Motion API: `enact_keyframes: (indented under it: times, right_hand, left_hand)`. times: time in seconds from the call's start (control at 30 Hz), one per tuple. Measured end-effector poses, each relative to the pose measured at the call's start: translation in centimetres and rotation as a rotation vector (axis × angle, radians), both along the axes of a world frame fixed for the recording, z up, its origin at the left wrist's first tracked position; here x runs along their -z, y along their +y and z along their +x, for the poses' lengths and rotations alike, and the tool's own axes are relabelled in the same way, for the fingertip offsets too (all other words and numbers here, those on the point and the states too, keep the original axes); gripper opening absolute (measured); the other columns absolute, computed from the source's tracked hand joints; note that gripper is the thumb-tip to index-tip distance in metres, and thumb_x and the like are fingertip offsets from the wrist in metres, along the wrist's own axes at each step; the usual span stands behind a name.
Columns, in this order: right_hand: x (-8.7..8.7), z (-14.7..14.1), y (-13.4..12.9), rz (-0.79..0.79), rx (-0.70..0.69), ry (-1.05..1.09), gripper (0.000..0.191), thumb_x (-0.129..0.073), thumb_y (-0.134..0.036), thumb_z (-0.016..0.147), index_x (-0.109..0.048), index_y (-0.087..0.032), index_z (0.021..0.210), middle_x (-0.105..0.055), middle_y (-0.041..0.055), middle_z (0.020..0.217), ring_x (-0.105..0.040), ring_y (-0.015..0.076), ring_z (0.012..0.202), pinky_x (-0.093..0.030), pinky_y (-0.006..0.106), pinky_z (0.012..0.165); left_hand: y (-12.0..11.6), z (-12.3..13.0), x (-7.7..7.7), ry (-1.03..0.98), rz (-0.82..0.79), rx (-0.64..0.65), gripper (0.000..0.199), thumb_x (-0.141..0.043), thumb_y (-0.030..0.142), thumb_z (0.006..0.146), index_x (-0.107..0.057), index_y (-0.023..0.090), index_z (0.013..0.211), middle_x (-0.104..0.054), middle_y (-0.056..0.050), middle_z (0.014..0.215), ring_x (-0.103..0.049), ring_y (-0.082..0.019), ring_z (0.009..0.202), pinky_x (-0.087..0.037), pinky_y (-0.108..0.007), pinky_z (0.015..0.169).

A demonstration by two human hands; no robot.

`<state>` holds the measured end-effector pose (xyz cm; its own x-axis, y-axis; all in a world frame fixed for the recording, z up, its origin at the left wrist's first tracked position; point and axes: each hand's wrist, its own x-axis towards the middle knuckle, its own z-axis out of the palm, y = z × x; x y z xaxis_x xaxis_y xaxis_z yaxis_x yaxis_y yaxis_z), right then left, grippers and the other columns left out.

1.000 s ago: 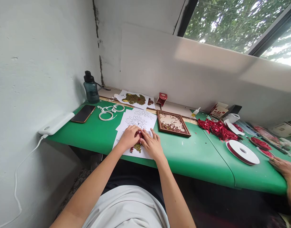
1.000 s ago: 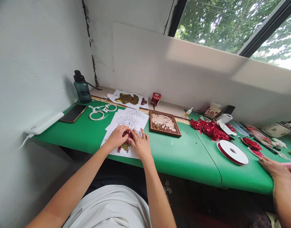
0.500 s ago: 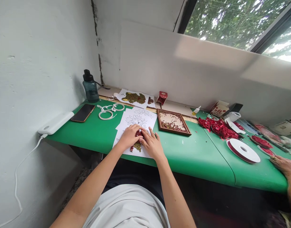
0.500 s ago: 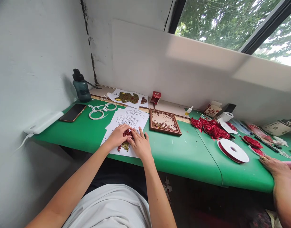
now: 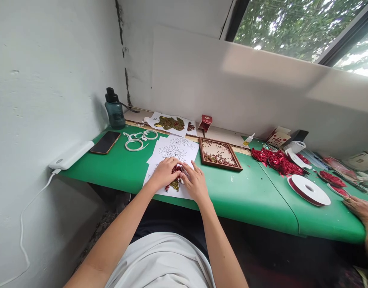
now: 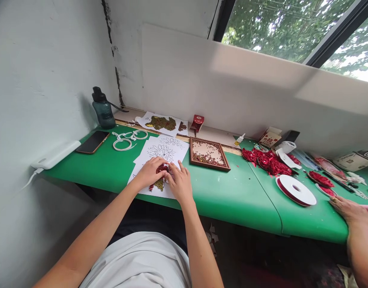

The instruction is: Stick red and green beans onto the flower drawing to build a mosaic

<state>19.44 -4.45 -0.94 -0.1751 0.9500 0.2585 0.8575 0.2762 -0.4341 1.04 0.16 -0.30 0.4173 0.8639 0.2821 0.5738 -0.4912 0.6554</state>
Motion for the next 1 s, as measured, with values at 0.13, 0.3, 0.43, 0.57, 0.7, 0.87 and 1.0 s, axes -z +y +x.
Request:
enact_keyframes:
  times: [0.13,0.3,0.43,0.57,0.7,0.87,1.0]
  right_hand:
    - [0.1,0.8,-0.4,0.115,0.061,0.309,0.038,-0.053,-0.048,0.104,-0.08,-0.027,0.121,-0.076,0.008,0.129,-0.058,0.0317,0.14,-0.046,0.051,0.114]
    - [-0.2,1.3,-0.8,0.053,-0.043,0.561,0.025,-0.063,-0.04,0.097,-0.085,-0.027,0.098,-0.08,0.0077,0.105,-0.073,0.0277,0.107,-0.057,0.044,0.097]
    - [-0.5,1.2,-1.1,0.042,-0.069,0.559,0.023,-0.064,-0.034,0.095,-0.085,-0.027,0.093,-0.08,0.0065,0.098,-0.073,0.0256,0.099,-0.057,0.041,0.093]
    - [-0.5,1.1,-1.1,0.048,-0.09,0.479,0.024,-0.061,-0.03,0.095,-0.085,-0.027,0.092,-0.08,0.0061,0.099,-0.073,0.0257,0.1,-0.054,0.043,0.096]
    - [-0.3,1.0,-1.2,0.066,-0.1,0.4,0.023,-0.061,-0.029,0.096,-0.084,-0.027,0.092,-0.081,0.0057,0.098,-0.072,0.0268,0.102,-0.051,0.046,0.1]
    - [-0.3,1.0,-1.2,0.072,-0.102,0.391,0.023,-0.061,-0.029,0.096,-0.084,-0.028,0.093,-0.081,0.0051,0.1,-0.072,0.0266,0.104,-0.05,0.045,0.101]
    - [-0.4,0.9,-1.2,0.078,-0.108,0.397,0.024,-0.06,-0.03,0.096,-0.083,-0.028,0.093,-0.081,0.0046,0.1,-0.073,0.0266,0.103,-0.05,0.045,0.101]
  left_hand:
    - [-0.2,-0.1,-0.2,-0.011,0.004,0.013,0.032,-0.056,0.018,0.095,-0.065,0.025,0.125,-0.066,-0.005,0.129,-0.057,-0.026,0.126,-0.048,-0.045,0.109]
    - [-0.3,-0.4,-0.4,-0.06,-0.015,0.062,0.034,-0.056,0.013,0.09,-0.068,0.026,0.119,-0.067,-0.003,0.128,-0.06,-0.025,0.123,-0.05,-0.043,0.108]
    - [-0.4,-0.7,-0.6,-0.095,-0.019,0.12,0.035,-0.057,0.012,0.088,-0.068,0.028,0.117,-0.068,-0.002,0.127,-0.061,-0.023,0.123,-0.05,-0.041,0.11]
    - [-0.5,-0.6,-0.7,-0.072,-0.02,0.129,0.033,-0.059,0.015,0.089,-0.067,0.028,0.118,-0.068,-0.001,0.128,-0.06,-0.024,0.123,-0.049,-0.042,0.109]
    - [-0.5,-0.5,-0.7,-0.058,-0.018,0.131,0.03,-0.059,0.016,0.09,-0.067,0.028,0.117,-0.069,-0.001,0.126,-0.061,-0.024,0.122,-0.049,-0.042,0.106]
    - [-0.4,-0.4,-0.6,-0.041,-0.012,0.139,0.028,-0.059,0.017,0.091,-0.067,0.027,0.116,-0.07,-0.001,0.125,-0.061,-0.024,0.122,-0.049,-0.042,0.105]
    - [-0.4,-0.4,-0.6,-0.036,0.001,0.138,0.028,-0.059,0.016,0.091,-0.067,0.027,0.115,-0.07,-0.001,0.124,-0.061,-0.024,0.121,-0.049,-0.042,0.105]
